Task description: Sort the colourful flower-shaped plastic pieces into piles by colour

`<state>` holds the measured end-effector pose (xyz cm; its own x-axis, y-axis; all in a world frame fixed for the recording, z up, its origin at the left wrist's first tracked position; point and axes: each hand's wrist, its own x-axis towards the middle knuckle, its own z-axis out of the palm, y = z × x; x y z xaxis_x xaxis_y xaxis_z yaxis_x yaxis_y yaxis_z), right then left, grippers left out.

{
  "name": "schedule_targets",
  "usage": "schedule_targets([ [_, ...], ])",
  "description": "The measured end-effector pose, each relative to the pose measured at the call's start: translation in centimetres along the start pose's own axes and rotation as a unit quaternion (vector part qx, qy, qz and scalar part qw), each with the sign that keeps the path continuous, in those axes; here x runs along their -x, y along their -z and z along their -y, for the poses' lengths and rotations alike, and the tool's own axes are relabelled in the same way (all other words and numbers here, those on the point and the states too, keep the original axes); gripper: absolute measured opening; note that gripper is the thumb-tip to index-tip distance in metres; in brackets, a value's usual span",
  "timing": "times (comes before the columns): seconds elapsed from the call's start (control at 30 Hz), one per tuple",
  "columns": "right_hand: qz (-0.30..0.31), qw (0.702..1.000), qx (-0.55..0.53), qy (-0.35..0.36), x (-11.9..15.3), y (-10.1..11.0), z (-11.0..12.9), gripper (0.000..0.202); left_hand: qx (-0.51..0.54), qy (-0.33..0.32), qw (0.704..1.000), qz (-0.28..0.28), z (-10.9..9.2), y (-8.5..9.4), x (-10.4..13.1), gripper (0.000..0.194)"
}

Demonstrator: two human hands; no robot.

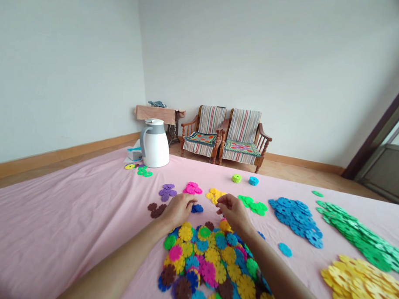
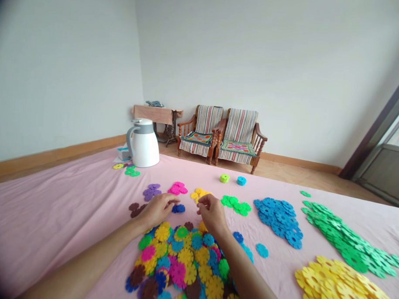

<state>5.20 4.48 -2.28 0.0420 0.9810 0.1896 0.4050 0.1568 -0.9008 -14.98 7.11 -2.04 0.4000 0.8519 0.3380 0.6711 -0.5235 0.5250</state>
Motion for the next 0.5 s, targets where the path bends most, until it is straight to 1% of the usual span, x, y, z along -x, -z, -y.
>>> schedule_targets([
  [0.07,-0.002,1.000,0.018,0.003,-0.2,0.7,-0.2,0.013,-0.003,0.001,1.000,0.001,0.0,0.0,0.0,0.031],
  [0.13,0.009,0.999,0.037,0.011,-0.1,1.2,-0.1,0.011,-0.005,0.003,1.000,0.001,0.0,0.0,0.0,0.031],
  [0.17,0.023,0.998,0.047,0.020,0.1,1.4,0.2,0.011,-0.005,0.003,1.000,0.001,-0.1,0.0,0.0,0.031],
  [0.23,0.073,0.993,0.078,0.052,0.7,1.4,0.9,0.015,-0.004,0.001,1.000,0.003,-0.3,0.1,0.0,0.031],
  [0.3,0.136,0.980,0.119,0.083,1.4,1.1,1.8,0.022,-0.004,-0.002,1.000,0.006,-0.4,0.2,0.0,0.031],
  [0.37,0.180,0.964,0.164,0.106,2.0,0.8,2.6,0.024,-0.007,-0.003,1.000,0.006,-0.4,0.2,0.0,0.030],
  [0.43,0.195,0.953,0.198,0.123,2.4,0.4,2.9,0.024,-0.013,-0.006,1.000,0.004,-0.3,0.2,0.0,0.029],
  [0.5,0.194,0.946,0.222,0.133,2.5,0.3,2.8,0.023,-0.018,-0.010,1.000,0.004,-0.1,0.1,0.0,0.029],
])
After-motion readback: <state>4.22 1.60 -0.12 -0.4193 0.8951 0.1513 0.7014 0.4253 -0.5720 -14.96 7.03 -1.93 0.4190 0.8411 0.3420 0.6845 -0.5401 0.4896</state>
